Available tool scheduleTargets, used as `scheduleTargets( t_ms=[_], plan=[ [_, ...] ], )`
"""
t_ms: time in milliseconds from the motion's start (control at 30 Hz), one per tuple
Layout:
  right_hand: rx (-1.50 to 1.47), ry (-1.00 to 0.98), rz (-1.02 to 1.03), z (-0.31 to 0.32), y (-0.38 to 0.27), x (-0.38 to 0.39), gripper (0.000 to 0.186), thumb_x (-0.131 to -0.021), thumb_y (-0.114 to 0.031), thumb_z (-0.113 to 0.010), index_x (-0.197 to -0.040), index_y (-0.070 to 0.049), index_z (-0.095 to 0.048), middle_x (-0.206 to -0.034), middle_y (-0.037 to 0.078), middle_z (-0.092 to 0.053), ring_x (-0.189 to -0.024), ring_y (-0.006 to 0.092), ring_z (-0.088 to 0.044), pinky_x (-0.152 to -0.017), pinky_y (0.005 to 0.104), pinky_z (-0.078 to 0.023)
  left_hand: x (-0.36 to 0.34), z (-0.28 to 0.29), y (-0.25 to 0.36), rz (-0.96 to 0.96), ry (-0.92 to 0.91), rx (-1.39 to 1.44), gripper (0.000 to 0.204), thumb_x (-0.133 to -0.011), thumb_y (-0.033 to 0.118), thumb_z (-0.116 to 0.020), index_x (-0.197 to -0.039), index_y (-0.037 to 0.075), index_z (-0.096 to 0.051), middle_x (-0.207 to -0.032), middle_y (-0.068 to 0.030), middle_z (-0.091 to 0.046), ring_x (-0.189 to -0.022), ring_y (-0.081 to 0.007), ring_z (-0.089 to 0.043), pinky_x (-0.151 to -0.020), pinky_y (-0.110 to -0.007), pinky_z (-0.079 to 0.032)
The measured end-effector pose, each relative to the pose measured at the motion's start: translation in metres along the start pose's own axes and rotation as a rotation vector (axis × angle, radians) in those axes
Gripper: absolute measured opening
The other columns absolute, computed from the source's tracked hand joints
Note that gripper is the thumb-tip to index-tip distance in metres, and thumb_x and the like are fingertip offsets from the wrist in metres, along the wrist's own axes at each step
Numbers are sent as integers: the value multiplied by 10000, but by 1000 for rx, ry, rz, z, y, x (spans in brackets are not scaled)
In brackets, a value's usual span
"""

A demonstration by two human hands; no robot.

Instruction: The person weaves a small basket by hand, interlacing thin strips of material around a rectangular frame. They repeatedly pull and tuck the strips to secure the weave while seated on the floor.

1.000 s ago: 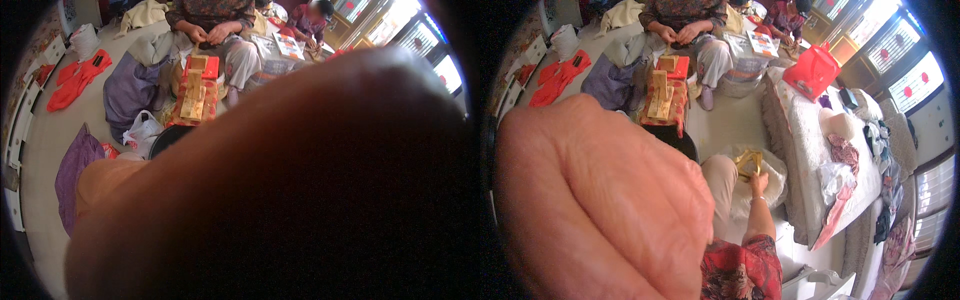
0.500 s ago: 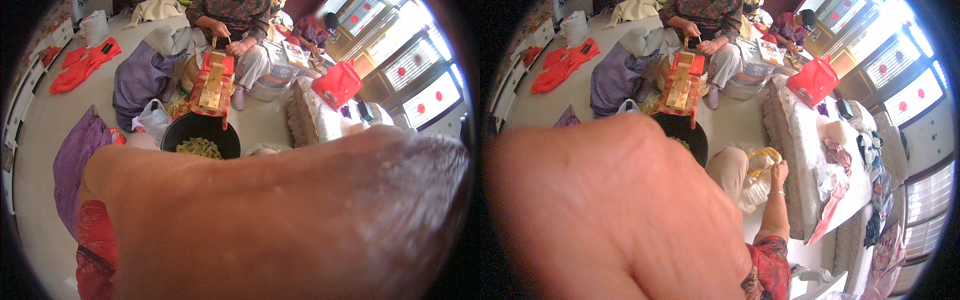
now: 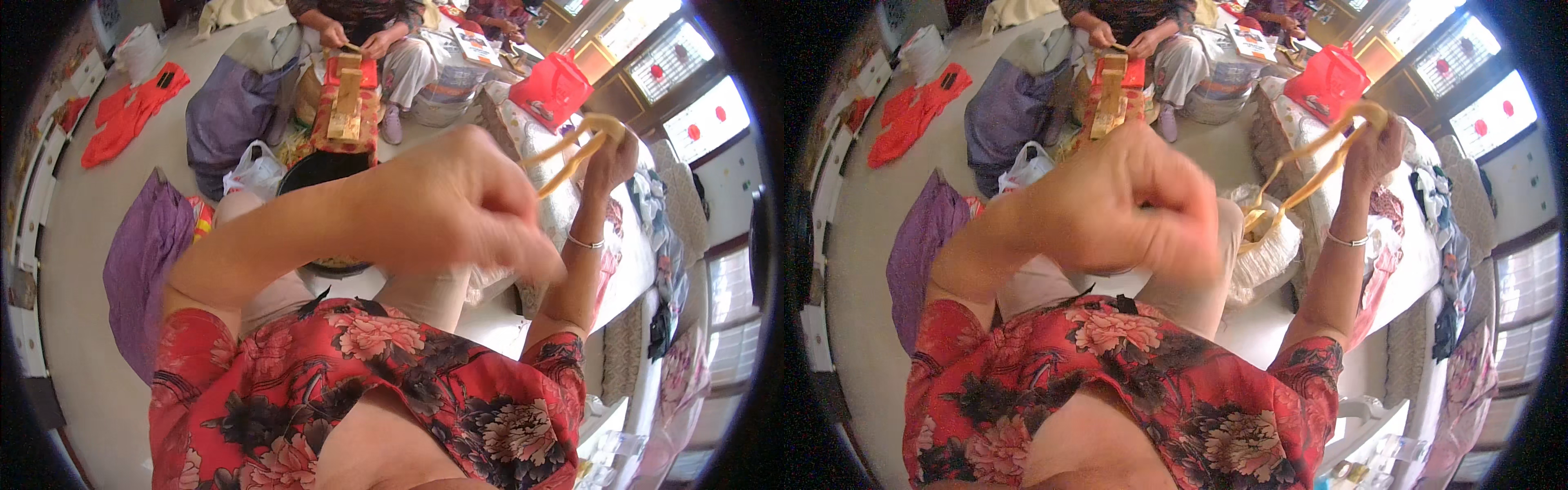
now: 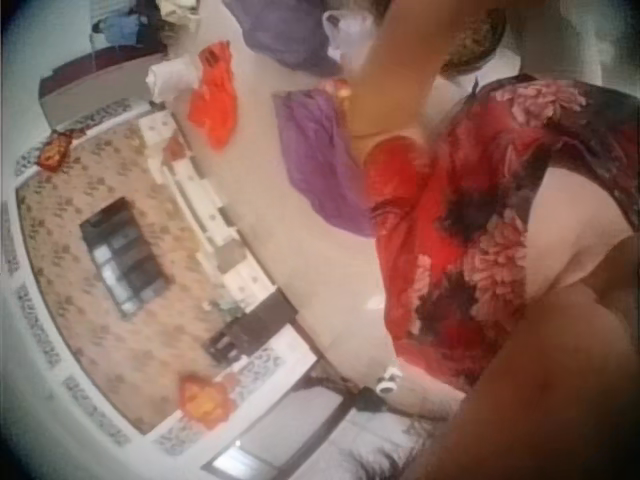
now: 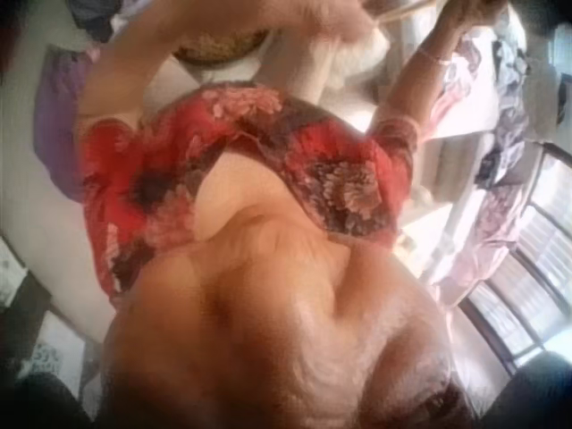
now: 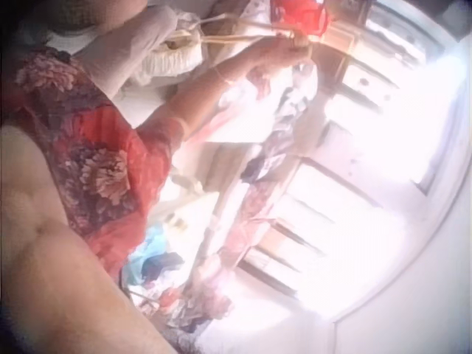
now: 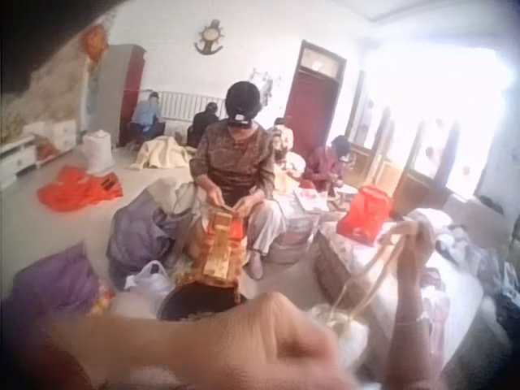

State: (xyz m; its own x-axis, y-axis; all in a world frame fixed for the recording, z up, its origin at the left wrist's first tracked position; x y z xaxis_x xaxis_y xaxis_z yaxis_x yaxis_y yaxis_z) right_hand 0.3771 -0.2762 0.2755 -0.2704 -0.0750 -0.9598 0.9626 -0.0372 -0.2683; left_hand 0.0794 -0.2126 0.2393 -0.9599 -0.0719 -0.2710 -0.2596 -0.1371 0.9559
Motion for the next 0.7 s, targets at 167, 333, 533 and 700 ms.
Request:
scheduleTargets(
  t_ms=[167,333,533,700],
  plan=[
    [-77,-71,426,-12,-132,1,224,-659,20,-613,-877,-31,-593,-920,119,-601,-886,264,-577,-796,338,-452,-35,58,-79,-100,432,-28,394,-789,272,-678,-1077,35,-554,-1054,-42,-567,-935,-99,-524,-779,-258,-429],
    [-407,-396,317,-47,-175,66,181,-646,10,-589,-825,-15,-594,-893,149,-561,-861,290,-572,-733,347,-475,-54,45,-130,-82,227,193,386,-809,298,-643,-1092,50,-554,-1054,-45,-576,-916,-94,-541,-789,-225,-416],
    [-180,-174,227,-38,-113,56,238,-628,-19,-629,-839,-39,-521,-828,150,-540,-749,331,-527,-666,357,-441,-38,14,-173,251,89,180,160,-811,176,-638,-839,26,-590,-650,1,-560,-510,-52,-511,-475,-181,-392],
    [77,-138,-120,-14,48,46,98,-831,-93,-521,-778,-11,-525,-704,119,-518,-671,265,-517,-622,366,-409,5,59,-210,363,158,199,151,-815,157,-642,-803,20,-580,-599,25,-521,-436,-14,-439,-399,-155,-327]
  ],
)
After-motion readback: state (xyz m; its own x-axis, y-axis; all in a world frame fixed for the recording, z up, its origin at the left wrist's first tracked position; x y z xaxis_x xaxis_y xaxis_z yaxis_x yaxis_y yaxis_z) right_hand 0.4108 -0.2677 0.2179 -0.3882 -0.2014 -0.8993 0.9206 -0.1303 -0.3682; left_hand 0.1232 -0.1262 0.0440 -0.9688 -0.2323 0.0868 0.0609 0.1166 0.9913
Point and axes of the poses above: each hand's wrist, its own x-axis away from the middle knuckle, its own z-axis out of the back of the hand, y = z × x, the point moved 10 cm from there along -x, towards the middle knuckle
